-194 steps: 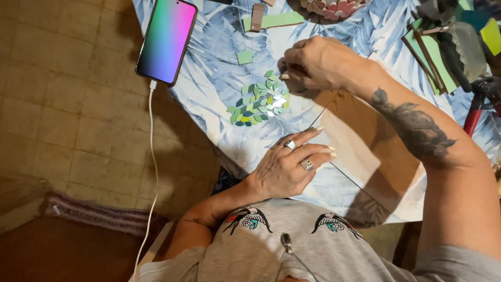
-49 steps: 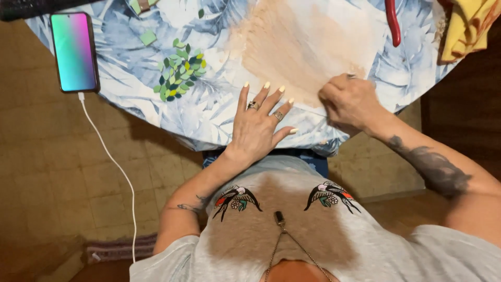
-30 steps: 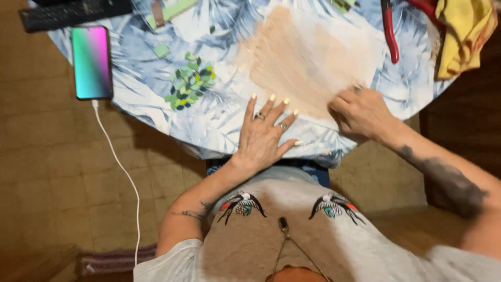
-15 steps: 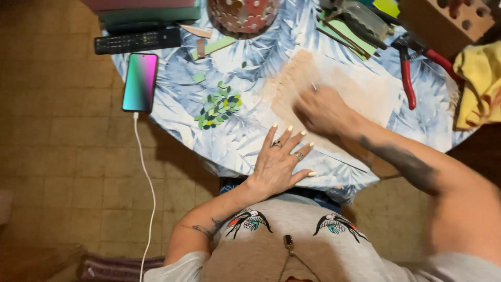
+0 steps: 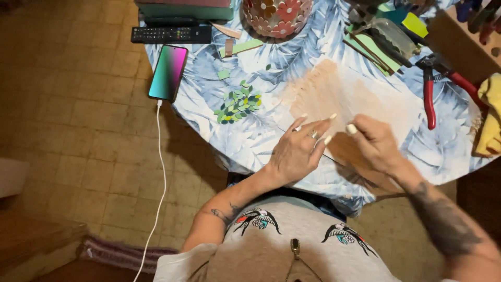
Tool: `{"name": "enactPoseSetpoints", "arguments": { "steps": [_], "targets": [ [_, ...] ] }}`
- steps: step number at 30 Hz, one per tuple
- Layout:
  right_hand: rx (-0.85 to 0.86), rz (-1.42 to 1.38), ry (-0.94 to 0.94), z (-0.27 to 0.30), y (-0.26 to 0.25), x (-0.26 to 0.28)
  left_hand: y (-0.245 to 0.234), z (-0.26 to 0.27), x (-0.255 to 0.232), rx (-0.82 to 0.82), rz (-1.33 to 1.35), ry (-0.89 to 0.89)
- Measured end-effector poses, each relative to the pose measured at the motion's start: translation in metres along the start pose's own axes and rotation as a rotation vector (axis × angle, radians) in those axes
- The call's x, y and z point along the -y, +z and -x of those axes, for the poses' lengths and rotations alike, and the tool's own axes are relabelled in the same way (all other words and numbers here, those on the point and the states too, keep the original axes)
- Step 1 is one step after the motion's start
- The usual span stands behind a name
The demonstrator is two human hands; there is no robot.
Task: Sanding the edges of small mosaic tiles by rubbing them against a sheet of sandpaper on a table.
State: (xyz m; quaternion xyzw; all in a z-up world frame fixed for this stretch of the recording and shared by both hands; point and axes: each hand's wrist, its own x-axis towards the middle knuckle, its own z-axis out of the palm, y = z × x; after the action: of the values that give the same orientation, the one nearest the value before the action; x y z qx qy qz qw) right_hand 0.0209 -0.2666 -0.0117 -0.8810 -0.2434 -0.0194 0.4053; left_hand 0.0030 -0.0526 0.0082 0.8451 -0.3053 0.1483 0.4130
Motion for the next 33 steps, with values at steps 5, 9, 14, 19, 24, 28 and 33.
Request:
{"name": "enactPoseSetpoints", "arguments": {
  "steps": [5,9,14,19,24,28,33],
  "targets": [
    [-0.109,-0.145,0.067,-0.017,0.006,0.048,-0.002,-0.011,-0.007,-0.076,0.256,-0.017],
    [-0.146,-0.295,0.075,-0.022,0.007,0.053,-0.008,-0.019,-0.012,-0.114,0.340,-0.040],
    [-0.191,-0.265,0.064,-0.024,0.004,0.060,-0.003,-0.019,-0.008,-0.132,0.360,-0.064],
    [-0.222,-0.261,0.056,-0.023,0.005,0.063,-0.004,-0.020,-0.008,-0.150,0.350,-0.082],
    [-0.206,-0.214,0.071,-0.021,0.003,0.069,-0.007,-0.020,-0.011,-0.137,0.269,-0.078],
    [-0.150,0.130,-0.029,0.008,-0.005,0.032,-0.005,-0.004,0.002,-0.064,-0.069,0.098],
    [-0.040,0.886,-0.063,0.045,-0.011,0.004,-0.002,0.019,0.016,0.198,-0.259,0.073]
  ]
}}
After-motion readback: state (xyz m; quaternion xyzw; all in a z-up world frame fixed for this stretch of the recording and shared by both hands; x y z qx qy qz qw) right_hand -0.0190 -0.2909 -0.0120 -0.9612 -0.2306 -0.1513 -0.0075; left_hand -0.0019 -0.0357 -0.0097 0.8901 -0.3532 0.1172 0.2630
